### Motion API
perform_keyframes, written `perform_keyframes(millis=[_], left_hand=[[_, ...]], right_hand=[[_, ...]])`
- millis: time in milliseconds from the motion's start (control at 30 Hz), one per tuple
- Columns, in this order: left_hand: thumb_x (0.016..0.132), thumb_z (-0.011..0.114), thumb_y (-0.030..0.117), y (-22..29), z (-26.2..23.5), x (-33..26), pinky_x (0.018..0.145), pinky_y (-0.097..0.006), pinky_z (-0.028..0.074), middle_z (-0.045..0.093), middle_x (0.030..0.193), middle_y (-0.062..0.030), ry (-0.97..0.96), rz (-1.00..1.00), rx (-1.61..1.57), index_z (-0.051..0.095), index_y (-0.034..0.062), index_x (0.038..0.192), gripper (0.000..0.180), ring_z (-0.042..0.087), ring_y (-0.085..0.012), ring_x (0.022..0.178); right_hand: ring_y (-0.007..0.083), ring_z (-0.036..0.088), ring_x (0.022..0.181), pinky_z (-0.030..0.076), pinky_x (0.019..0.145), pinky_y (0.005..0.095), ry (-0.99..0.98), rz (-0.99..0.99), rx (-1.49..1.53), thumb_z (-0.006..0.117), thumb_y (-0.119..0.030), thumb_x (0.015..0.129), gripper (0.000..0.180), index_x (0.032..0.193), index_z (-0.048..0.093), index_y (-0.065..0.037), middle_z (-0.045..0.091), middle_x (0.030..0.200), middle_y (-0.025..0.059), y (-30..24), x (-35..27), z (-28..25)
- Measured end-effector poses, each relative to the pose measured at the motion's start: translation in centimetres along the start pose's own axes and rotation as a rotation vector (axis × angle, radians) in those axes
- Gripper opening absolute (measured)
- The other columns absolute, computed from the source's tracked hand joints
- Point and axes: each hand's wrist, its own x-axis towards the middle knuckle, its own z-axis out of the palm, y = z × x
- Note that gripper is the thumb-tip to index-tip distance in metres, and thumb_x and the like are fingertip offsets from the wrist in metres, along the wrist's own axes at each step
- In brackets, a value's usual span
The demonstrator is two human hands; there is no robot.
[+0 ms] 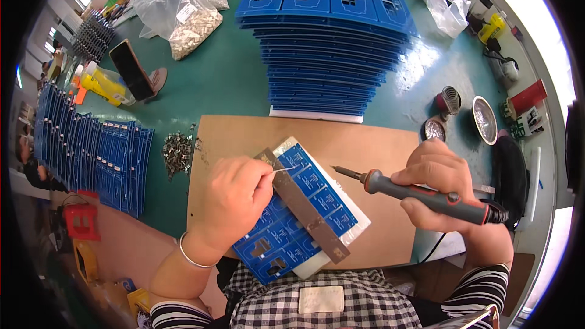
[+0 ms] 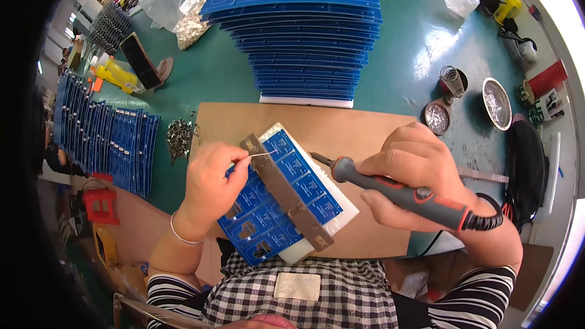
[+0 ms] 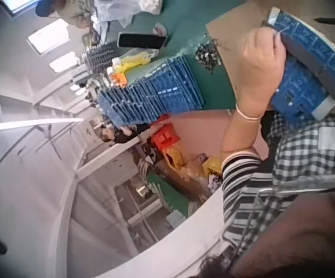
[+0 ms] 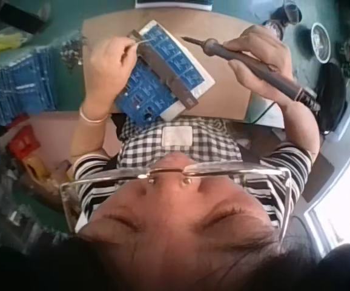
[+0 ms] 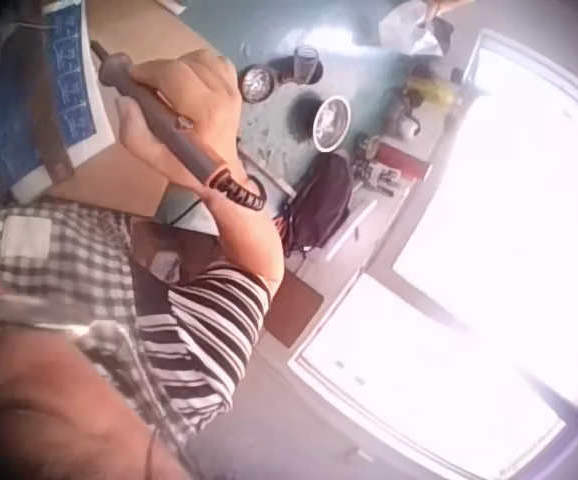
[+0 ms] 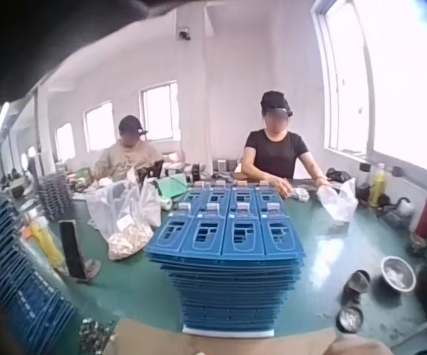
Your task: The person solders components onto a circuit board using a soldering iron, solder wire, and a metal bar. The person then stacks the finished board onto a pile, places a new circuit board onto the work surface, and solders components onto it using the soldering iron and wire.
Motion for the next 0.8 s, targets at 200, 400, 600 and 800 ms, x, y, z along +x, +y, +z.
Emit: perform_keyframes(millis=[200, 400, 600, 800], left_hand=[[0.070, 0.067, -0.004, -1.2, 2.2, 0.0, 0.056, -0.036, 0.045, 0.057, 0.071, -0.0096, -0.016, -0.045, -0.070, 0.057, 0.0047, 0.079, 0.016, 0.056, -0.0272, 0.061], [0.064, 0.067, -0.003, -1.2, 2.5, 1.2, 0.050, -0.036, 0.041, 0.051, 0.064, -0.0064, -0.072, 0.033, 0.013, 0.055, 0.0069, 0.074, 0.018, 0.052, -0.0254, 0.055], [0.063, 0.066, -0.002, -1.2, 3.0, 1.2, 0.049, -0.036, 0.040, 0.049, 0.062, -0.0057, -0.070, 0.045, 0.024, 0.053, 0.0080, 0.071, 0.018, 0.052, -0.0243, 0.054], [0.063, 0.066, -0.003, -1.2, 3.0, 1.1, 0.049, -0.036, 0.040, 0.049, 0.062, -0.0054, -0.089, 0.046, 0.037, 0.053, 0.0078, 0.071, 0.018, 0.052, -0.0241, 0.053]], right_hand=[[0.0193, 0.062, 0.069, 0.048, 0.063, 0.0312, 0.266, 0.420, 0.435, 0.066, -0.018, 0.080, 0.023, 0.091, 0.067, 0.002, 0.066, 0.077, 0.0108, 2.3, -2.2, 4.9], [0.0182, 0.062, 0.072, 0.049, 0.065, 0.0306, 0.267, 0.501, 0.464, 0.065, -0.020, 0.081, 0.025, 0.092, 0.068, 0.002, 0.067, 0.082, 0.0116, 3.0, -1.2, 6.2], [0.0213, 0.061, 0.074, 0.048, 0.068, 0.0339, 0.208, 0.457, 0.443, 0.066, -0.021, 0.081, 0.025, 0.092, 0.068, 0.001, 0.065, 0.082, 0.0122, 3.2, -1.1, 6.7], [0.0215, 0.061, 0.073, 0.048, 0.067, 0.0336, 0.194, 0.433, 0.415, 0.067, -0.023, 0.082, 0.026, 0.092, 0.068, 0.001, 0.065, 0.081, 0.0123, 3.3, -1.0, 6.8]])
